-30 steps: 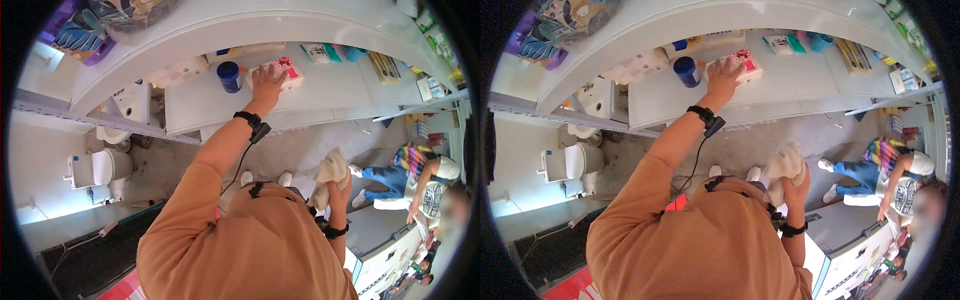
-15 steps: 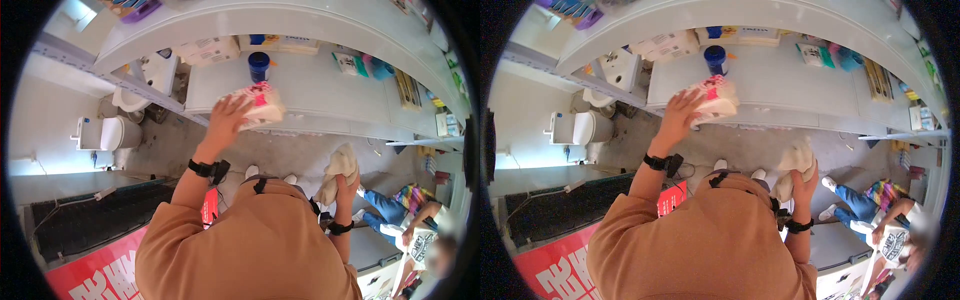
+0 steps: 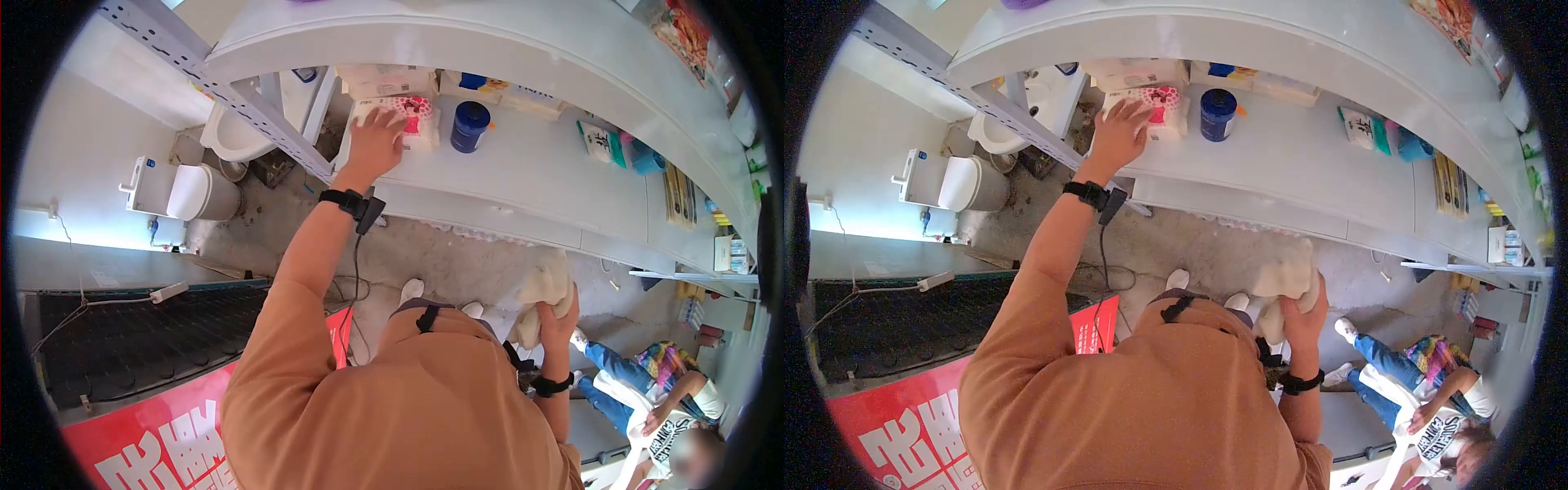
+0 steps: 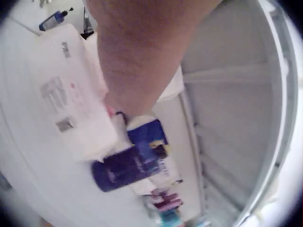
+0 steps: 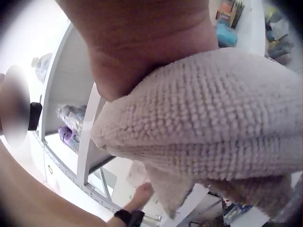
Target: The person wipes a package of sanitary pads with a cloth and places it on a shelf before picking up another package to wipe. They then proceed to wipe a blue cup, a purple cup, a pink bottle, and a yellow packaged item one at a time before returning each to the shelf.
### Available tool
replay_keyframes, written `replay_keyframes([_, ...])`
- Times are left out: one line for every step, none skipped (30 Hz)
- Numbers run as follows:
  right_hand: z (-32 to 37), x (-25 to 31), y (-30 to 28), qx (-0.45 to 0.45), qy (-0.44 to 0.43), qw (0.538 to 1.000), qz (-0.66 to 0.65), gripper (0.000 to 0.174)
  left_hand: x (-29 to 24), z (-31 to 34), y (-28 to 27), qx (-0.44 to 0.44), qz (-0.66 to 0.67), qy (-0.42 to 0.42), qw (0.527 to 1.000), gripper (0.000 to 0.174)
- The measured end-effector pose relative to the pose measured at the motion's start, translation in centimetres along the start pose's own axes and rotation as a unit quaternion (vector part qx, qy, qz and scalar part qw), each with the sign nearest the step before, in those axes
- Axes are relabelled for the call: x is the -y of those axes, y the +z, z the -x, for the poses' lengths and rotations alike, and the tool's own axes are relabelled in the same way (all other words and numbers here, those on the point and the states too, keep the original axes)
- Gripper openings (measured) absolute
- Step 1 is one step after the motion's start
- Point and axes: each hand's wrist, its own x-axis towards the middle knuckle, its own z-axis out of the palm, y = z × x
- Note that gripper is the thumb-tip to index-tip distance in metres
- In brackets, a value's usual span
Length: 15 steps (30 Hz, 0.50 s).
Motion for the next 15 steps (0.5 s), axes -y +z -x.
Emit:
replay_keyframes([-0.3,0.0,0.5,0.037,-0.034,0.996,0.072,0.055,-0.6,-0.9,-1.5,0.000,0.001,-0.001,1.000,0.050])
replay_keyframes([-0.6,0.1,1.1,0.075,-0.066,0.984,0.144,0.056,-1.2,-2.1,-3.3,-0.128,0.040,0.030,0.991,0.050])
replay_keyframes([-0.9,0.4,2.0,0.075,-0.064,0.985,0.145,0.056,-1.2,-3.1,-4.8,-0.252,0.079,0.059,0.963,0.051])
replay_keyframes([-1.2,0.7,3.1,0.119,-0.109,0.964,0.212,0.058,-1.0,-4.2,-5.9,-0.250,0.080,0.060,0.963,0.051])
replay_keyframes([-1.5,0.9,3.8,0.162,-0.153,0.934,0.278,0.060,-0.6,-5.6,-6.8,-0.253,-0.014,0.026,0.967,0.049])
replay_keyframes([-1.7,0.2,4.4,0.183,-0.168,0.919,0.307,0.066,0.1,-6.9,-7.0,-0.256,-0.108,-0.008,0.961,0.048])
replay_keyframes([-1.7,0.1,4.8,0.182,-0.168,0.919,0.308,0.066,1.0,-8.1,-6.4,-0.256,-0.106,-0.007,0.961,0.048])
replay_keyframes([-1.7,0.2,5.3,0.211,-0.176,0.903,0.330,0.067,2.2,-9.2,-5.6,-0.233,-0.089,-0.009,0.968,0.044])
replay_keyframes([-1.7,0.3,5.7,0.239,-0.184,0.886,0.353,0.067,3.1,-9.9,-4.9,-0.210,-0.071,-0.011,0.975,0.041])
replay_keyframes([-1.6,0.2,5.9,0.235,-0.184,0.886,0.354,0.067,3.9,-10.4,-4.1,-0.212,-0.069,-0.008,0.975,0.041])
replay_keyframes([-1.5,0.0,6.2,0.241,-0.174,0.896,0.329,0.067,4.3,-10.5,-3.8,-0.173,-0.070,-0.023,0.982,0.038])
replay_keyframes([-1.6,0.0,6.3,0.247,-0.163,0.906,0.303,0.067,4.8,-10.7,-3.5,-0.133,-0.071,-0.038,0.988,0.035])
replay_keyframes([-1.6,0.1,6.3,0.243,-0.163,0.906,0.304,0.067,5.2,-10.7,-3.2,-0.136,-0.069,-0.035,0.988,0.035])
replay_keyframes([-1.5,0.2,6.4,0.240,-0.161,0.908,0.305,0.067,5.1,-10.1,-3.5,-0.196,-0.089,-0.031,0.976,0.032])
replay_keyframes([-1.3,0.3,6.4,0.239,-0.157,0.909,0.305,0.066,4.8,-9.2,-4.0,-0.253,-0.108,-0.028,0.961,0.029])
